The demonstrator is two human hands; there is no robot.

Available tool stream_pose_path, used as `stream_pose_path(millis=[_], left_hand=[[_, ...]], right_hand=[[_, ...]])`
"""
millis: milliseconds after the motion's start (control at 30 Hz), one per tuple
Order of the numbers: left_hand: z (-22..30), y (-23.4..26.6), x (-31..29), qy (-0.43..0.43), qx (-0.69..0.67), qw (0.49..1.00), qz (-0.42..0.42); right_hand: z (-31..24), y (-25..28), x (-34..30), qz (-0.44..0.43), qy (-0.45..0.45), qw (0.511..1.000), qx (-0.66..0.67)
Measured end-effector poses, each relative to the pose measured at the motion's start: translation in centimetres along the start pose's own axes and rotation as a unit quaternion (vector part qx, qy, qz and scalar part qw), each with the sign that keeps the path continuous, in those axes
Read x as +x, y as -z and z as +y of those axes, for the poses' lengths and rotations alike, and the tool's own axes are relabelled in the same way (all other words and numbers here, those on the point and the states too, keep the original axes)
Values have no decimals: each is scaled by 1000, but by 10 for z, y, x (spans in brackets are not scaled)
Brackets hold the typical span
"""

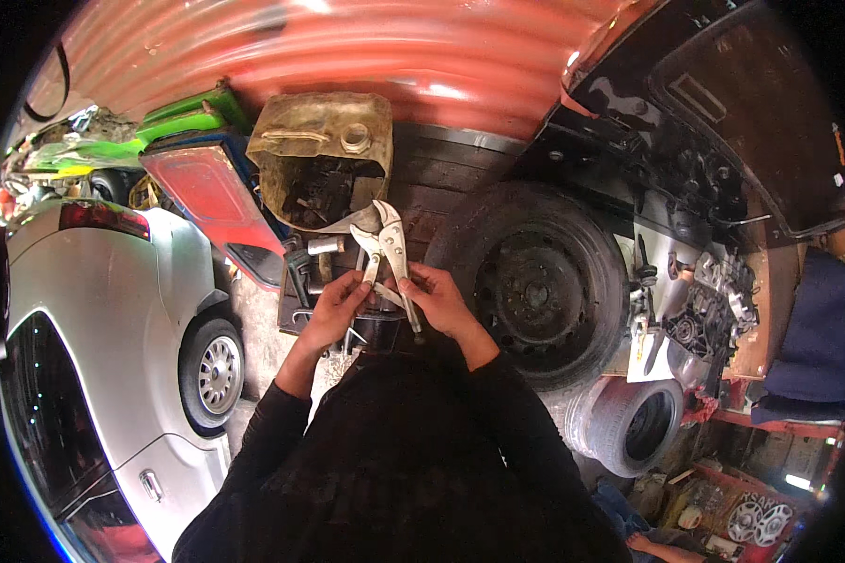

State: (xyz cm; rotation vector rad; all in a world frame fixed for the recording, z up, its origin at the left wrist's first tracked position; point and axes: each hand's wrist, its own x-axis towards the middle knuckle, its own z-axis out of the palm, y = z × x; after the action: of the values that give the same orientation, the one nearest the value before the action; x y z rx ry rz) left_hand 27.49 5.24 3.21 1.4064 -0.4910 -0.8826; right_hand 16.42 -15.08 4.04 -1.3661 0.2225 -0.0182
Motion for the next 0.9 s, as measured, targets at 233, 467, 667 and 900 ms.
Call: stream_pose_path(millis=[233,467,667,900], left_hand=[[31,-5,-13,-203,192,956,85],[55,15,-28,-285,303,909,32],[31,21,-32,-190,154,969,40],[28,27,-26,-53,16,997,52]], right_hand=[[-22,-5,3,-36,92,990,-103],[-40,-17,5,-37,249,943,-217],[-16,-17,4,-52,135,987,-73],[-6,-45,21,10,99,994,-46]])
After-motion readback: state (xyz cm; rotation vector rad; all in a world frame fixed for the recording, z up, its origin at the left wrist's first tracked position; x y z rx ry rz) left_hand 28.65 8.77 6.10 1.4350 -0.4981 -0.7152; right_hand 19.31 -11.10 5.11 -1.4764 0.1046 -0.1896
